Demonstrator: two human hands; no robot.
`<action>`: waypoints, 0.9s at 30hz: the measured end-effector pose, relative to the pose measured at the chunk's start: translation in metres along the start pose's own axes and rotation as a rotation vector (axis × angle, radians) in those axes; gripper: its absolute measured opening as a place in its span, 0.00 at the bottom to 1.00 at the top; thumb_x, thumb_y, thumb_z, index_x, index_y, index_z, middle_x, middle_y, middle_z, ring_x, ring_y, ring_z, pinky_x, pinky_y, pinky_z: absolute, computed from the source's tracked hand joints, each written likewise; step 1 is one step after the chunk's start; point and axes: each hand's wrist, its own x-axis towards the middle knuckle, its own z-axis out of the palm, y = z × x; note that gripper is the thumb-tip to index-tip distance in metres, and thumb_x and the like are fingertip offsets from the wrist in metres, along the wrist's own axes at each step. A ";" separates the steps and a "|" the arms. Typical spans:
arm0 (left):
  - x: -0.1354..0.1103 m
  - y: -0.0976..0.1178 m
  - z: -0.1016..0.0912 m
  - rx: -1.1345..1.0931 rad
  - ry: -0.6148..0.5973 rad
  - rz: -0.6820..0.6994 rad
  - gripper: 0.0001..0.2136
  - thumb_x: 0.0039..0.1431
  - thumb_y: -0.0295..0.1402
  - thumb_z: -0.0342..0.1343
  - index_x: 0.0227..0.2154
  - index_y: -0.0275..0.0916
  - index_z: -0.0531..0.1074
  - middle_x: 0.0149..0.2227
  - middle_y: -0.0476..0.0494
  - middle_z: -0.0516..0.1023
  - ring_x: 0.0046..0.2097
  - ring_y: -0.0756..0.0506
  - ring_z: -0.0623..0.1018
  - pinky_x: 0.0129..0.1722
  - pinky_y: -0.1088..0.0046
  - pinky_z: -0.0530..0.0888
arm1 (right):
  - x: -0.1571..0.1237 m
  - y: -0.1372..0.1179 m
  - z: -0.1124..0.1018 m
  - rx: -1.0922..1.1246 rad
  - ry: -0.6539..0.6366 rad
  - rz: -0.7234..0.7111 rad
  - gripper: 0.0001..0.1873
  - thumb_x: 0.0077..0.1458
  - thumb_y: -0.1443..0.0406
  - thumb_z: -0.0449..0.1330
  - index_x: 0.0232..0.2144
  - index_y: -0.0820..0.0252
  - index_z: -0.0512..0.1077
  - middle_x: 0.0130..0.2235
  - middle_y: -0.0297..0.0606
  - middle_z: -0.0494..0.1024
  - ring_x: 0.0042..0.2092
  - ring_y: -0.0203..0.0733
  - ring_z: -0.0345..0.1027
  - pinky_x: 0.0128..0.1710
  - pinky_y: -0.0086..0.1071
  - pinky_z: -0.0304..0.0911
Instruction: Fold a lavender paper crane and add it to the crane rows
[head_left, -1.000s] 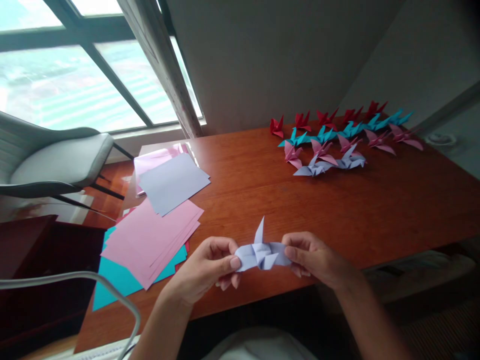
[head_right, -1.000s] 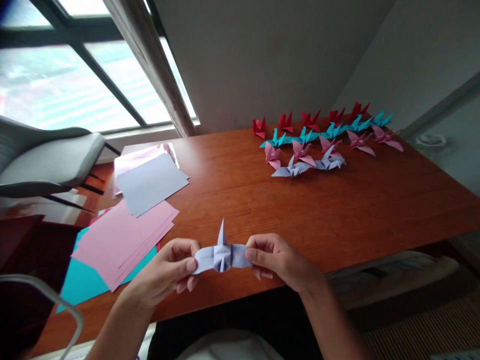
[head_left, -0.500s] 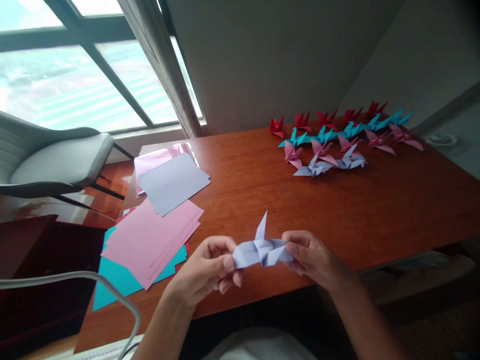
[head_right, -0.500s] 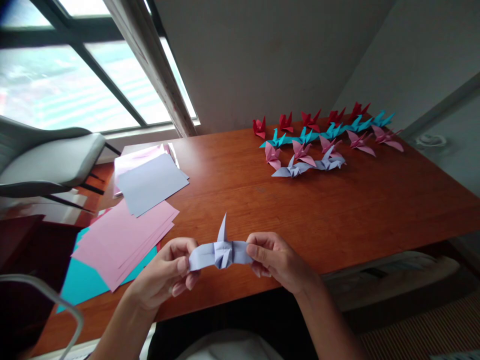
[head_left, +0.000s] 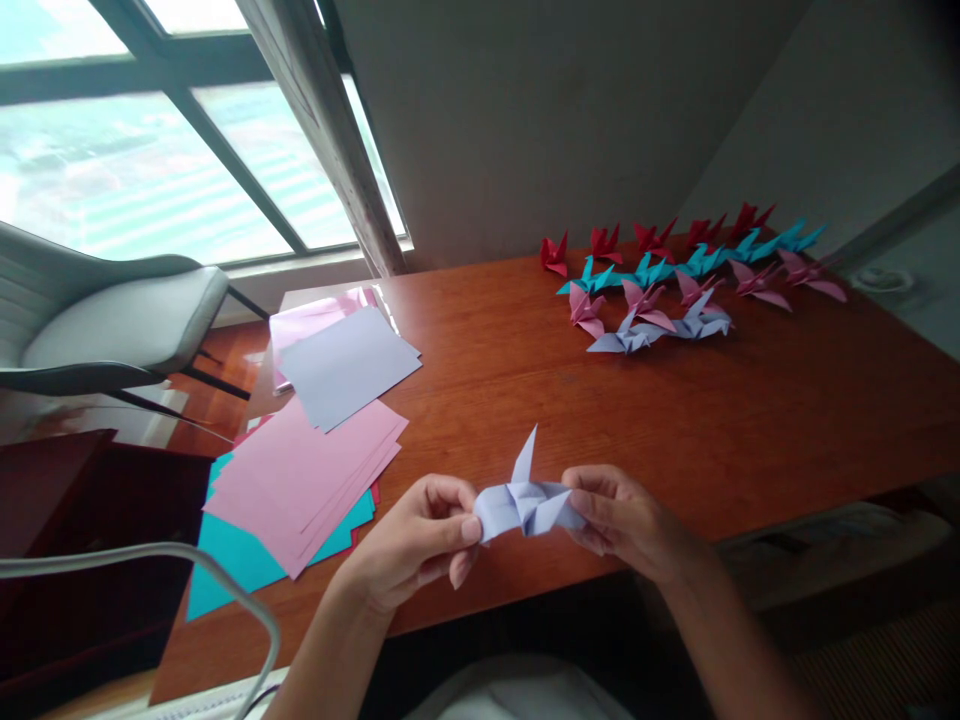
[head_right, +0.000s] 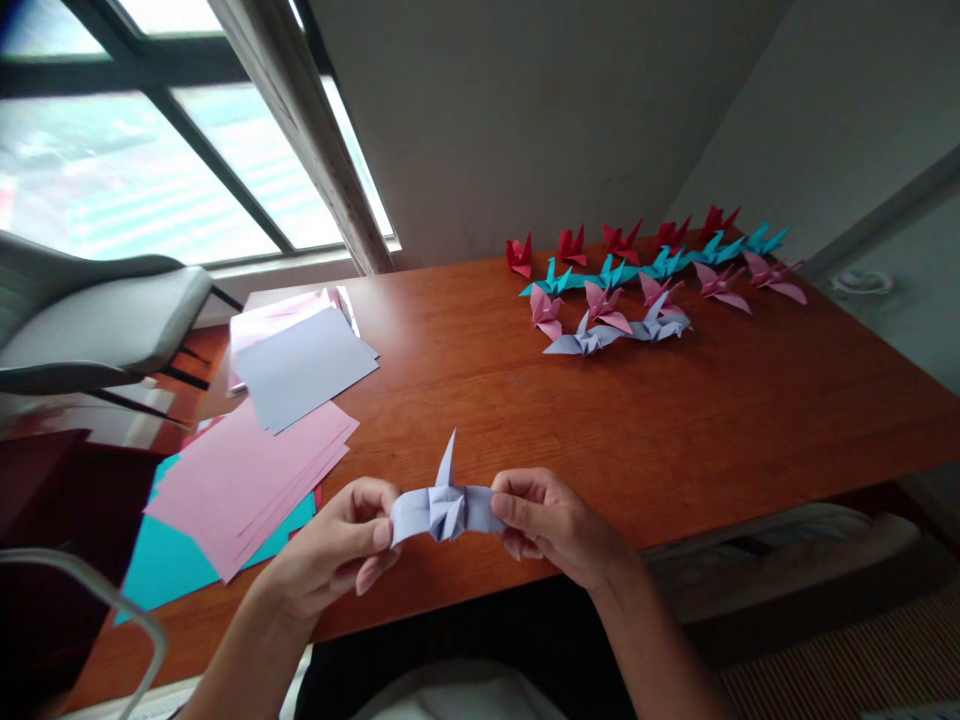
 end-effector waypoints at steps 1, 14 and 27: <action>0.000 0.001 0.000 -0.001 0.009 -0.005 0.15 0.47 0.39 0.73 0.24 0.34 0.75 0.13 0.52 0.70 0.13 0.58 0.61 0.13 0.83 0.47 | 0.000 -0.001 0.000 -0.012 0.004 0.002 0.22 0.56 0.51 0.66 0.25 0.60 0.66 0.21 0.27 0.62 0.21 0.27 0.48 0.19 0.25 0.45; 0.000 0.003 0.001 -0.097 0.086 0.019 0.15 0.46 0.37 0.74 0.24 0.33 0.75 0.17 0.49 0.74 0.17 0.58 0.66 0.17 0.85 0.56 | -0.001 -0.005 -0.002 -0.095 0.000 0.043 0.21 0.58 0.51 0.64 0.27 0.61 0.67 0.22 0.27 0.63 0.22 0.28 0.51 0.20 0.25 0.45; 0.007 -0.006 0.012 -0.213 0.141 0.108 0.16 0.52 0.36 0.69 0.22 0.36 0.67 0.17 0.54 0.62 0.22 0.55 0.65 0.21 0.82 0.59 | -0.001 -0.006 0.001 -0.065 0.044 0.031 0.21 0.58 0.52 0.64 0.25 0.61 0.66 0.22 0.27 0.63 0.21 0.27 0.51 0.20 0.25 0.42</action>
